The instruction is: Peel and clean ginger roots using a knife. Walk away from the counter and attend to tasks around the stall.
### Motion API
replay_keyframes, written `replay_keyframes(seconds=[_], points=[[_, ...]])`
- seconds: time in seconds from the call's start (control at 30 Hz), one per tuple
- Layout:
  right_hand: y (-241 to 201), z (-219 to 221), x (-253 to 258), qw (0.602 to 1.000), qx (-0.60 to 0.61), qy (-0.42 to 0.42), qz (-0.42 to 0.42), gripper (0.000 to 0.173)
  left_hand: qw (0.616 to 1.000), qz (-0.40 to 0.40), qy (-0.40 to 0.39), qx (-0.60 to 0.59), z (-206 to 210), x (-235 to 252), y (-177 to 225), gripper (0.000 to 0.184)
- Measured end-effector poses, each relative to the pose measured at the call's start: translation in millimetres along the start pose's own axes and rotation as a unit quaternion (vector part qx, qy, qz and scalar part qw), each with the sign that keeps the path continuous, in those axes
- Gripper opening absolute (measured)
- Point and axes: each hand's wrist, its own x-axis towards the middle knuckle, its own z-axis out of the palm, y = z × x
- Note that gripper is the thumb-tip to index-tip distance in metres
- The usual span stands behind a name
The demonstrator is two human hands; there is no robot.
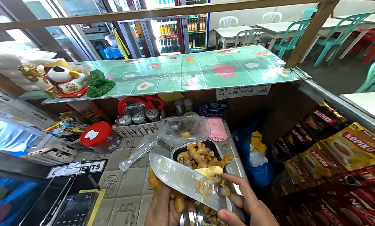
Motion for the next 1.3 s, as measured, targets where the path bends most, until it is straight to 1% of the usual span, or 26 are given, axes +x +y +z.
replay_keyframes(seconds=[0.07,0.1,0.13,0.2,0.27,0.3,0.33,0.4,0.43,0.53,0.63,0.7,0.73,0.83,0.9,0.97,1.03,1.1,1.17,1.23,1.3], points=[[-4,-2,1,0.999,0.030,-0.019,0.004,0.085,0.999,0.005,-0.022,0.024,-6,4,1,0.062],[-5,-4,2,0.998,0.044,-0.040,0.001,0.092,0.999,0.011,-0.037,0.034,-9,6,3,0.063],[-6,-6,3,0.997,0.053,-0.060,-0.008,0.093,0.998,0.017,-0.053,0.043,-13,7,4,0.060],[-5,-9,5,0.995,0.055,-0.082,-0.033,0.083,0.995,0.030,-0.072,0.054,-17,10,7,0.053],[-4,-8,6,0.995,0.038,-0.078,-0.049,0.071,0.995,0.034,-0.068,0.072,-15,9,8,0.058],[-5,-8,6,0.995,0.031,-0.073,-0.054,0.067,0.996,0.032,-0.053,0.072,-11,8,8,0.063],[-5,-7,7,0.996,0.031,-0.067,-0.059,0.064,0.997,0.028,-0.032,0.061,-7,5,8,0.062],[-5,-5,8,0.995,0.047,-0.061,-0.064,0.061,0.999,0.030,-0.002,0.029,1,1,5,0.049],[-4,-4,9,0.994,0.064,-0.060,-0.066,0.060,0.999,0.038,0.003,0.025,4,-1,2,0.046],[-2,-1,12,0.981,0.168,-0.063,-0.077,0.054,0.997,0.079,-0.015,0.019,8,-4,-6,0.052],[-1,2,14,0.965,0.253,-0.032,-0.059,0.049,0.995,0.095,-0.021,0.000,7,-6,-12,0.057],[1,0,14,0.961,0.275,0.002,-0.041,0.048,0.995,0.104,-0.002,-0.009,7,-7,-12,0.056],[2,-2,15,0.960,0.278,0.004,-0.036,0.048,0.994,0.108,0.001,-0.008,7,-8,-12,0.056],[5,-8,11,0.959,0.276,-0.048,-0.033,0.052,0.993,0.115,-0.007,0.008,5,-9,-11,0.053],[2,-6,12,0.956,0.276,-0.092,-0.038,0.062,0.992,0.126,-0.012,0.028,6,-10,-13,0.052],[-1,-3,14,0.952,0.280,-0.117,-0.034,0.074,0.987,0.151,-0.030,0.049,6,-13,-18,0.048],[-1,0,18,0.947,0.295,-0.124,-0.028,0.077,0.978,0.186,-0.061,0.076,3,-14,-22,0.044],[2,1,21,0.934,0.330,-0.138,-0.024,0.072,0.969,0.209,-0.087,0.097,-4,-13,-24,0.041],[7,1,21,0.911,0.383,-0.154,0.000,0.064,0.966,0.221,-0.088,0.101,-11,-13,-25,0.039],[13,-1,20,0.886,0.435,-0.157,0.038,0.054,0.963,0.225,-0.091,0.116,-19,-12,-27,0.039],[19,-3,19,0.877,0.453,-0.150,0.062,0.051,0.966,0.215,-0.087,0.114,-25,-12,-28,0.039]])
